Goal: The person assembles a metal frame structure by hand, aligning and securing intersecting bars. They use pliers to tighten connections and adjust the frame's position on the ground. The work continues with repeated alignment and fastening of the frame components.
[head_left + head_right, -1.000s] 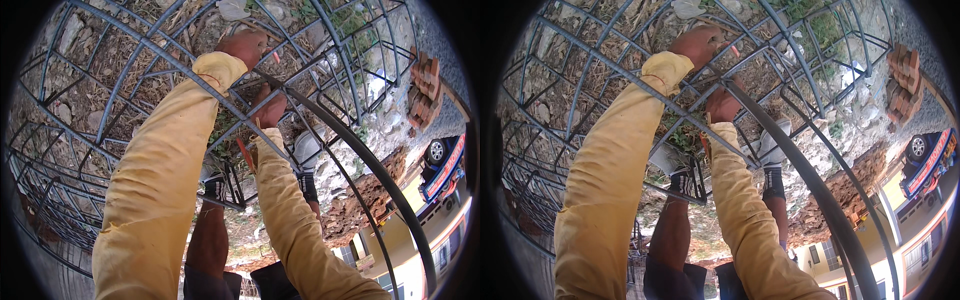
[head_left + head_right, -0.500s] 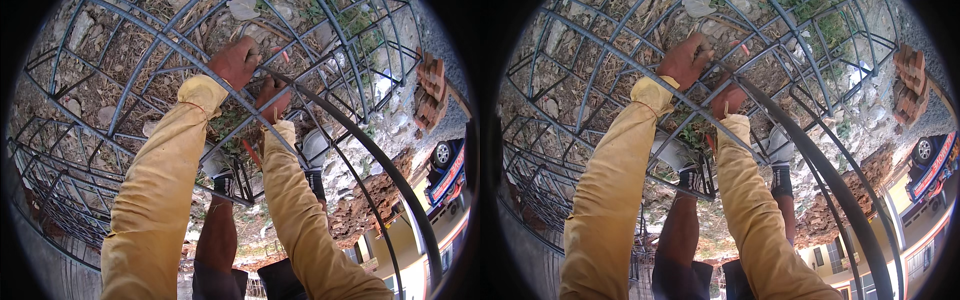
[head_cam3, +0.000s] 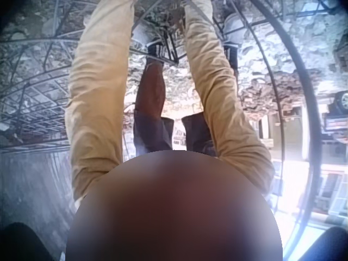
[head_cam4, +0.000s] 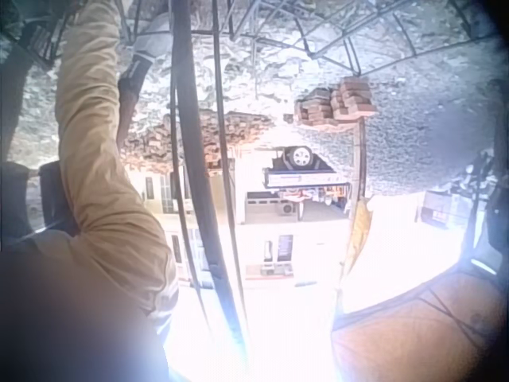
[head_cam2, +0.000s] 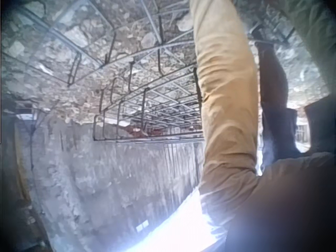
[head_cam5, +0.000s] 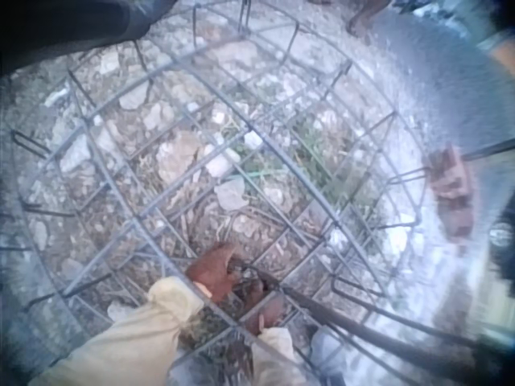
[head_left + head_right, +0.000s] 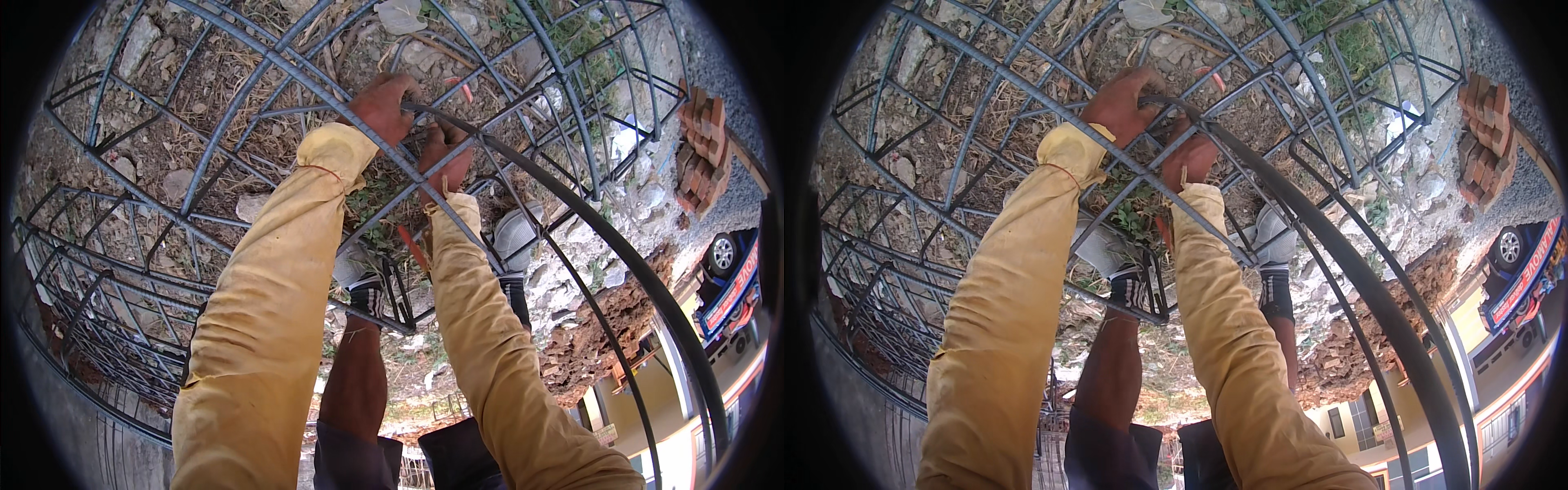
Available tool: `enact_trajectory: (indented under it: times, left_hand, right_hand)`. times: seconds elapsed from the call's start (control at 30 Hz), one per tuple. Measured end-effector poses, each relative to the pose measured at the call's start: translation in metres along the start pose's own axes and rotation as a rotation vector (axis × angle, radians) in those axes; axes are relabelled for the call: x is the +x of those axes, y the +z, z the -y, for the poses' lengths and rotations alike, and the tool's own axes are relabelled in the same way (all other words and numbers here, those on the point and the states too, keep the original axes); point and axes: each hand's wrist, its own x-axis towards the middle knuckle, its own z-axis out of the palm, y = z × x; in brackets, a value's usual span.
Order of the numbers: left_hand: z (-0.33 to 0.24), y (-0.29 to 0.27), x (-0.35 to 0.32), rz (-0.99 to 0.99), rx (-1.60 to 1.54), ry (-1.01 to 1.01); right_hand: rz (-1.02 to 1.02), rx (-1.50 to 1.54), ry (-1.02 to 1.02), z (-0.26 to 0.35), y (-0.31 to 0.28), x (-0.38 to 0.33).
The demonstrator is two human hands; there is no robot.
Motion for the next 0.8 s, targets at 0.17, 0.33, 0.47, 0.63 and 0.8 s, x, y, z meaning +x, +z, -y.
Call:
enact_trajectory:
  times: [0.17, 0.33, 0.47, 0.63, 0.8]
  left_hand:
    - [0.001, 0.004, 0.005, -0.092, 0.059, -0.037]
    - [-0.007, 0.005, 0.008, -0.201, -0.125, -0.015]
    - [-0.027, 0.001, 0.002, -0.159, -0.359, -0.180]
    - [-0.019, 0.017, -0.021, -0.168, -0.429, -0.195]
    - [-0.017, 0.018, -0.026, -0.029, -0.348, -0.049]
  right_hand:
    - [-0.001, 0.041, -0.026, -0.006, 0.000, 0.000]
    - [-0.005, 0.274, 0.149, 0.005, 0.000, 0.002]
    - [-0.017, 0.276, 0.146, -0.013, 0.001, 0.008]
    - [0.035, 0.362, 0.138, 0.008, -0.001, 0.000]
    - [0.174, 0.209, 0.003, 0.017, -0.012, -0.005]
